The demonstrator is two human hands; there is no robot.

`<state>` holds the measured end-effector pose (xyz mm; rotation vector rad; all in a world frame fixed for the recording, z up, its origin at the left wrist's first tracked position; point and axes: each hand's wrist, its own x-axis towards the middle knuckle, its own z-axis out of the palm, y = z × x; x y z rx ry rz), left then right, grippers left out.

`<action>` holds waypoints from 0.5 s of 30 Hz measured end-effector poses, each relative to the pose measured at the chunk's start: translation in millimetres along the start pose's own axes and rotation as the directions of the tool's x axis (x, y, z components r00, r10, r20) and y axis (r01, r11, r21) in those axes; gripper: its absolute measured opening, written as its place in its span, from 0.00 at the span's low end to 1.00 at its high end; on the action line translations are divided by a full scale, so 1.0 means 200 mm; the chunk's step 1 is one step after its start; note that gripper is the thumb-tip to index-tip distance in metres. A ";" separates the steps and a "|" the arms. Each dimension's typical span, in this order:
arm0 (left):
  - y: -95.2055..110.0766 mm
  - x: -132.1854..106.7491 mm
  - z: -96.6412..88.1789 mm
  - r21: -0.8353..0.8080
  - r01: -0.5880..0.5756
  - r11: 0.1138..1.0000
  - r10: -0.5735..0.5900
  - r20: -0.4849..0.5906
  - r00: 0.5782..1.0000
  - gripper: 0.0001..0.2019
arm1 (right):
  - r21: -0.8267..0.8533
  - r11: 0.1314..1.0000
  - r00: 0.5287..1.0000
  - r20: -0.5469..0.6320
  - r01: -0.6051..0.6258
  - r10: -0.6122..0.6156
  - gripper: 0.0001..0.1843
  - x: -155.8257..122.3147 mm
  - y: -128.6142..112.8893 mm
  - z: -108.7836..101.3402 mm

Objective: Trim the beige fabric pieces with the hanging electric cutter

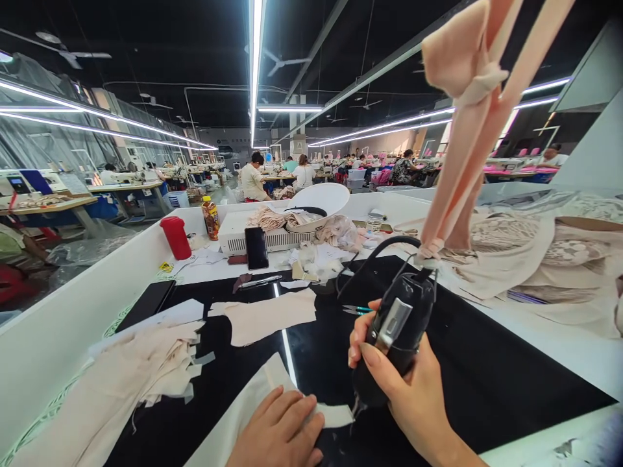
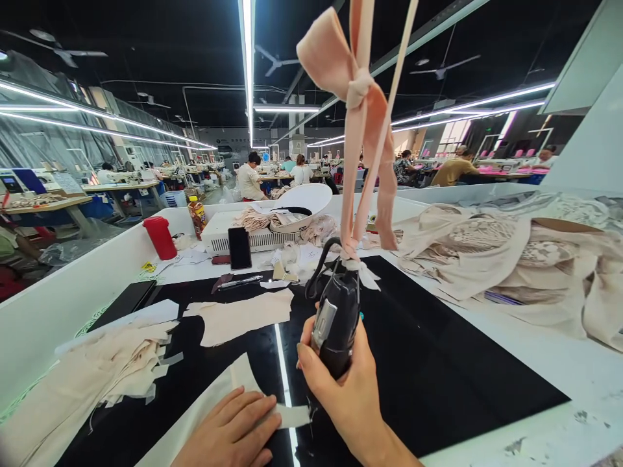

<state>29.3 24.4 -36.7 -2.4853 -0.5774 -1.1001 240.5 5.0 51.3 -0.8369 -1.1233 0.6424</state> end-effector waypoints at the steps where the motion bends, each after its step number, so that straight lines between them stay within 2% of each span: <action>1: 0.00 0.00 0.00 -0.005 -0.001 1.000 0.001 0.000 1.000 0.20 | 0.001 1.000 1.000 -0.006 0.001 -0.001 0.18 0.00 0.00 0.00; 8: 0.02 0.01 0.00 0.014 0.008 1.000 -0.007 -0.035 0.999 0.21 | -0.002 1.000 1.000 0.019 0.025 -0.025 0.16 0.01 -0.02 0.00; 15: 0.02 0.01 0.00 0.004 0.002 1.000 -0.002 -0.008 1.000 0.19 | -0.022 1.000 1.000 0.018 0.022 -0.022 0.16 0.01 -0.02 -0.01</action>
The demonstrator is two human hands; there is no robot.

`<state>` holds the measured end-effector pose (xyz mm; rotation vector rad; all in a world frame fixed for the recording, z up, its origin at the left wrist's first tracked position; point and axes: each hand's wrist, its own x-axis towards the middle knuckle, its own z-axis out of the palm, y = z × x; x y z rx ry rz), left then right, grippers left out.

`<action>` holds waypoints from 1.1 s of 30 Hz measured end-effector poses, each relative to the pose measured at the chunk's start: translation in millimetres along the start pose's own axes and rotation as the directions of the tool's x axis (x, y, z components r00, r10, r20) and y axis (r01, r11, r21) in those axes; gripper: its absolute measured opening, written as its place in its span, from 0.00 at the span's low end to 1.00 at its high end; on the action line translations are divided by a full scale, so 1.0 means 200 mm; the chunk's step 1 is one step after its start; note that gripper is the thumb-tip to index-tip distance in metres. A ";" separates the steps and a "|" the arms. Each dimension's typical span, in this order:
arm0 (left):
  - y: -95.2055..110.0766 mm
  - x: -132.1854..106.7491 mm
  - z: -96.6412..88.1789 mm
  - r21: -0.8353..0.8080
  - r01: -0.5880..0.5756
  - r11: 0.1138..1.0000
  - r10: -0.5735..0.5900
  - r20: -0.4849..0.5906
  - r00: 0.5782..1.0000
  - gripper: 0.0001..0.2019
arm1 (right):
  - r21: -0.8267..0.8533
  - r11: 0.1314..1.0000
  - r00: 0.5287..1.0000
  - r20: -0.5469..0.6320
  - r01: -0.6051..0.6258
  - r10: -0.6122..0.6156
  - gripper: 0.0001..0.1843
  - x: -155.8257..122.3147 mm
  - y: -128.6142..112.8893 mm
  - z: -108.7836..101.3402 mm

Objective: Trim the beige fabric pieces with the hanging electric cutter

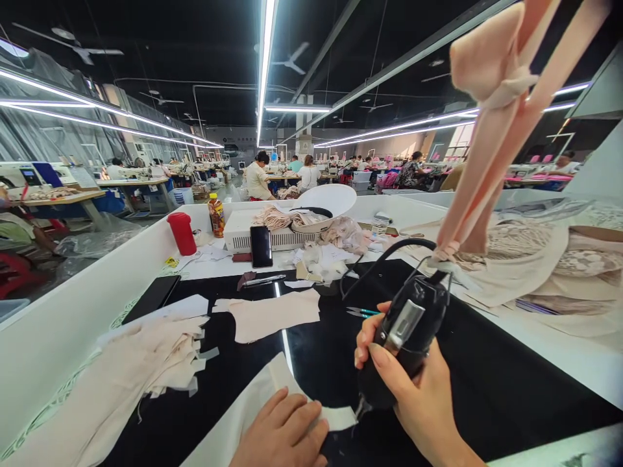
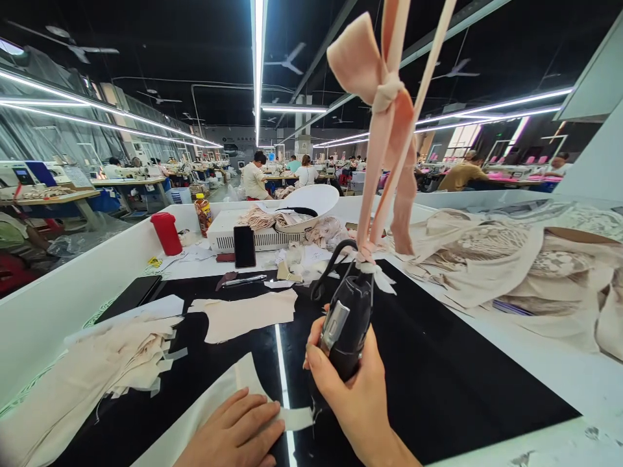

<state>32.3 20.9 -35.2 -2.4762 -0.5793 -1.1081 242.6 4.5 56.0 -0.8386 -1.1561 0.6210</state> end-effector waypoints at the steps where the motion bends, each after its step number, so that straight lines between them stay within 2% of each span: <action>1: 0.00 -0.01 0.00 -0.001 -0.001 1.000 0.001 0.007 1.000 0.18 | -0.004 1.000 1.000 -0.002 0.001 -0.001 0.16 0.00 0.00 0.00; 9: 0.01 -0.01 0.02 -0.006 0.003 1.000 -0.003 0.001 1.000 0.19 | 0.008 1.000 1.000 0.008 -0.013 0.013 0.16 0.01 0.01 -0.01; 14: 0.02 0.01 0.01 -0.015 0.019 1.000 -0.020 -0.040 0.999 0.23 | 0.113 0.993 0.998 -0.049 -0.036 0.042 0.17 0.02 0.00 0.06; 17: 0.02 0.00 0.01 -0.018 0.017 1.000 -0.018 -0.018 1.000 0.21 | 0.145 0.989 0.999 -0.017 -0.038 0.041 0.17 0.02 0.01 0.11; 21: 0.02 0.00 0.02 -0.027 0.013 1.000 -0.014 -0.010 1.000 0.17 | 0.135 0.990 0.999 0.023 -0.047 0.045 0.19 0.01 0.05 0.14; 25: 0.03 0.01 0.02 -0.021 0.024 1.000 -0.025 -0.048 0.999 0.20 | 0.129 0.991 0.999 0.033 -0.044 0.040 0.19 0.01 0.07 0.15; 33: 0.03 0.04 0.01 -0.011 0.025 1.000 -0.026 -0.047 0.999 0.21 | 0.095 0.995 1.000 0.006 -0.019 0.018 0.16 0.02 0.04 0.15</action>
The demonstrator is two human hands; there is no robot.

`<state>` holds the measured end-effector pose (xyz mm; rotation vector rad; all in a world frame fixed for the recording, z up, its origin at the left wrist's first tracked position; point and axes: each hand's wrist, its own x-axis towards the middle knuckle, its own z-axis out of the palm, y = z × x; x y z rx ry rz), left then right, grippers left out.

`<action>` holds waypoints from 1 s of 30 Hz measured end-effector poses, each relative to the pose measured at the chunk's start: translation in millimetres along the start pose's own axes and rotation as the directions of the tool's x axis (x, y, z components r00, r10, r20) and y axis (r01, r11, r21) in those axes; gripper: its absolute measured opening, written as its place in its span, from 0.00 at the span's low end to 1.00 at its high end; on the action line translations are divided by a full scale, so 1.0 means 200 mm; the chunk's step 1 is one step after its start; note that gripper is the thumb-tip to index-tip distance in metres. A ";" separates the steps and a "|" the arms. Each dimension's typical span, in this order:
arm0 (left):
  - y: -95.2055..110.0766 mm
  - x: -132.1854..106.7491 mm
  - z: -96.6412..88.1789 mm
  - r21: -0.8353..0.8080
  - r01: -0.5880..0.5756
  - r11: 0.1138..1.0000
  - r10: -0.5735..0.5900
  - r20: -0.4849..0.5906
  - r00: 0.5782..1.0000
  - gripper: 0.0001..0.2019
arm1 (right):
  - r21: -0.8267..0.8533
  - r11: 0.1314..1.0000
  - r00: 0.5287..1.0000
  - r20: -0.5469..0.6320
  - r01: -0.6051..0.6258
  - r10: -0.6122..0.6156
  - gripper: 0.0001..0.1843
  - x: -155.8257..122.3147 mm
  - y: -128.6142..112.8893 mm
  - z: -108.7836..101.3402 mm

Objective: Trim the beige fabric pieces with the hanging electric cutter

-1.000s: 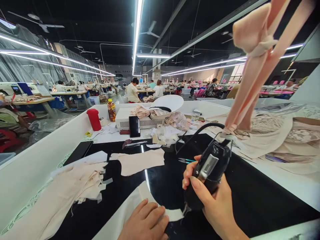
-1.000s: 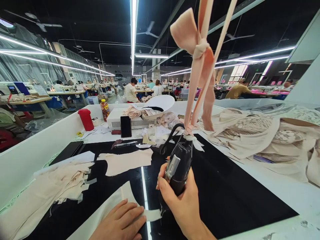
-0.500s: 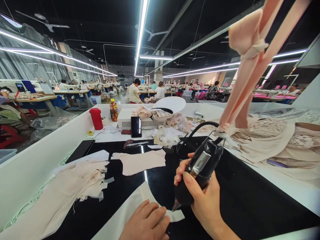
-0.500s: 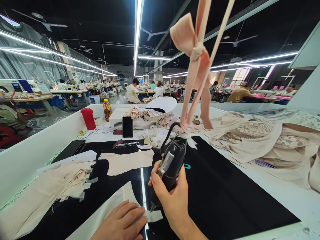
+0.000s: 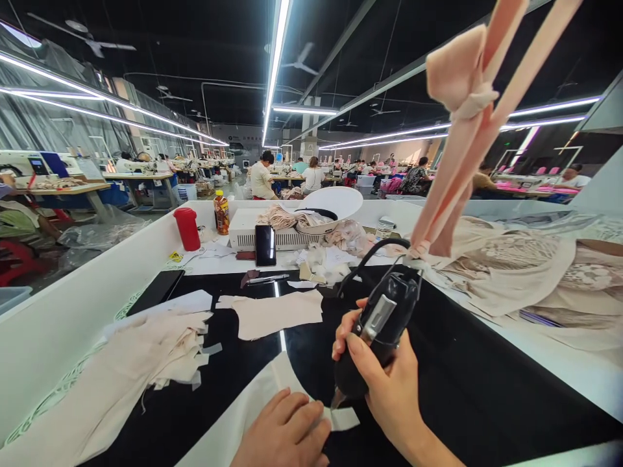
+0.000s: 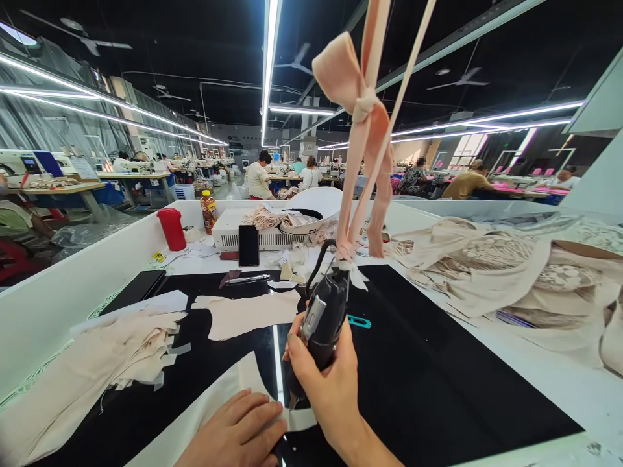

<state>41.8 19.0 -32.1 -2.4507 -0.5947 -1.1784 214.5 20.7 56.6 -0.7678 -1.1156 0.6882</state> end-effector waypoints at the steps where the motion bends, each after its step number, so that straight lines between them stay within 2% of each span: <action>1: 0.00 0.00 0.00 0.002 0.000 1.000 0.000 -0.004 1.000 0.22 | 0.006 1.000 1.000 -0.006 -0.001 0.001 0.16 0.00 0.00 -0.01; 8: -0.01 -0.01 -0.01 0.004 -0.019 1.000 0.019 0.020 1.000 0.22 | 0.031 0.999 1.000 -0.028 0.008 -0.007 0.17 0.01 0.01 -0.10; 17: -0.02 -0.01 -0.01 0.014 -0.034 0.999 0.033 0.029 0.999 0.23 | -0.020 1.000 0.998 -0.059 -0.007 0.006 0.16 0.00 -0.01 -0.06; 20: -0.01 -0.01 -0.01 0.005 -0.031 1.000 0.030 0.034 0.999 0.22 | 0.024 1.000 0.998 -0.060 -0.013 0.015 0.16 -0.01 -0.03 -0.06; 24: -0.01 -0.02 -0.01 -0.007 -0.028 1.000 0.028 0.040 0.999 0.22 | 0.092 0.995 0.999 -0.026 -0.029 0.031 0.18 -0.04 -0.05 -0.04; 30: -0.02 -0.02 -0.02 -0.018 -0.036 0.999 0.037 0.065 0.997 0.18 | 0.080 0.996 0.999 0.006 -0.040 0.040 0.17 -0.08 -0.03 -0.01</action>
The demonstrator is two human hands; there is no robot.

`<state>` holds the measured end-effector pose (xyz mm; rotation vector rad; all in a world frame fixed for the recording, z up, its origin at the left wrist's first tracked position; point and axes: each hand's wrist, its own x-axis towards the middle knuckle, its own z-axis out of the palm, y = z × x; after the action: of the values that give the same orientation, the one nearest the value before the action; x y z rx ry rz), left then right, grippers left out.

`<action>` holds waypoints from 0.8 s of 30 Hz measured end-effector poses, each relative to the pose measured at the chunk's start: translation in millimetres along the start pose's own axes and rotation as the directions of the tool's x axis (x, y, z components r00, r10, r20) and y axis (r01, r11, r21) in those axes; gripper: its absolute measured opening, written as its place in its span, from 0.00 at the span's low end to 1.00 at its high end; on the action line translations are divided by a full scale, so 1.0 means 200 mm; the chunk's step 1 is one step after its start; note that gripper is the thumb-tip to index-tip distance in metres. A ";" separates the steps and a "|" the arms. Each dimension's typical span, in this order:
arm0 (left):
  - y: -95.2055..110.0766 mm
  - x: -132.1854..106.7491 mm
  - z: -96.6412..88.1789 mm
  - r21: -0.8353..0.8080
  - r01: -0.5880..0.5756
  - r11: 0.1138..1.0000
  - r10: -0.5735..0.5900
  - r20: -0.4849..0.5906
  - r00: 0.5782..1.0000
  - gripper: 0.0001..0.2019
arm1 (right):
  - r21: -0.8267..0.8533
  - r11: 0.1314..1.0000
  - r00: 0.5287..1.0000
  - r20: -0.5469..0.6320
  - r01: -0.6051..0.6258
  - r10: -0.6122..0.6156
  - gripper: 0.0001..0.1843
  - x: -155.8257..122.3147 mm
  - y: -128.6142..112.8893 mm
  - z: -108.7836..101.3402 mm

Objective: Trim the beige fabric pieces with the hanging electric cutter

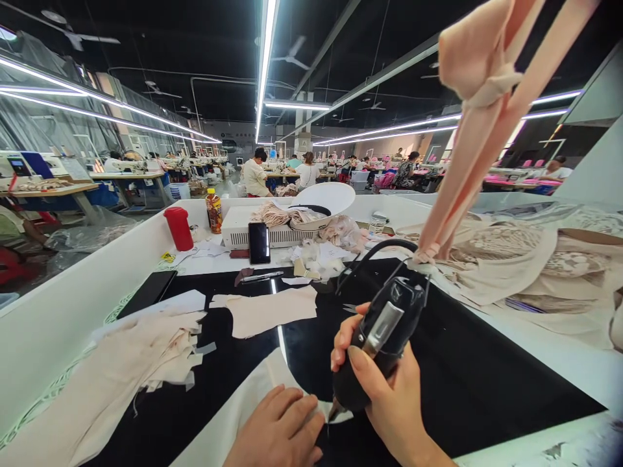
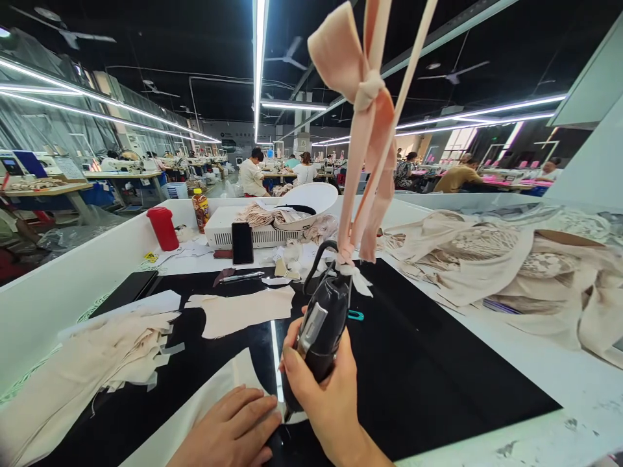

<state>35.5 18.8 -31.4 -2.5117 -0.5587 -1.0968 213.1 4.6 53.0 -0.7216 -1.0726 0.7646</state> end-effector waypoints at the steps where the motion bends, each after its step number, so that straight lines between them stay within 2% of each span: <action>1: 0.00 0.00 0.00 -0.001 0.001 1.000 -0.001 0.011 1.000 0.18 | -0.009 1.000 1.000 0.001 -0.003 0.003 0.17 0.00 0.00 0.00; 5: 0.00 0.00 0.00 0.004 0.004 1.000 -0.004 0.002 1.000 0.19 | -0.026 1.000 1.000 0.014 -0.012 0.013 0.17 0.01 -0.01 -0.03; 11: 0.00 0.02 -0.02 0.000 -0.001 1.000 0.001 0.019 1.000 0.16 | -0.005 1.000 0.998 -0.058 0.015 -0.015 0.18 0.03 -0.04 -0.07; 17: 0.00 0.01 -0.02 -0.003 -0.001 1.000 0.001 0.016 1.000 0.18 | 0.042 0.999 0.999 -0.046 -0.010 0.012 0.19 0.02 -0.02 -0.02; 24: 0.00 0.01 -0.03 -0.002 0.000 1.000 0.000 0.060 0.998 0.18 | 0.048 0.999 1.000 -0.019 -0.012 0.013 0.19 0.00 -0.01 0.01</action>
<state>32.9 16.3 -27.2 -2.5532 -0.5741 -1.0259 211.3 4.1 56.3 -0.6942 -1.0298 0.7899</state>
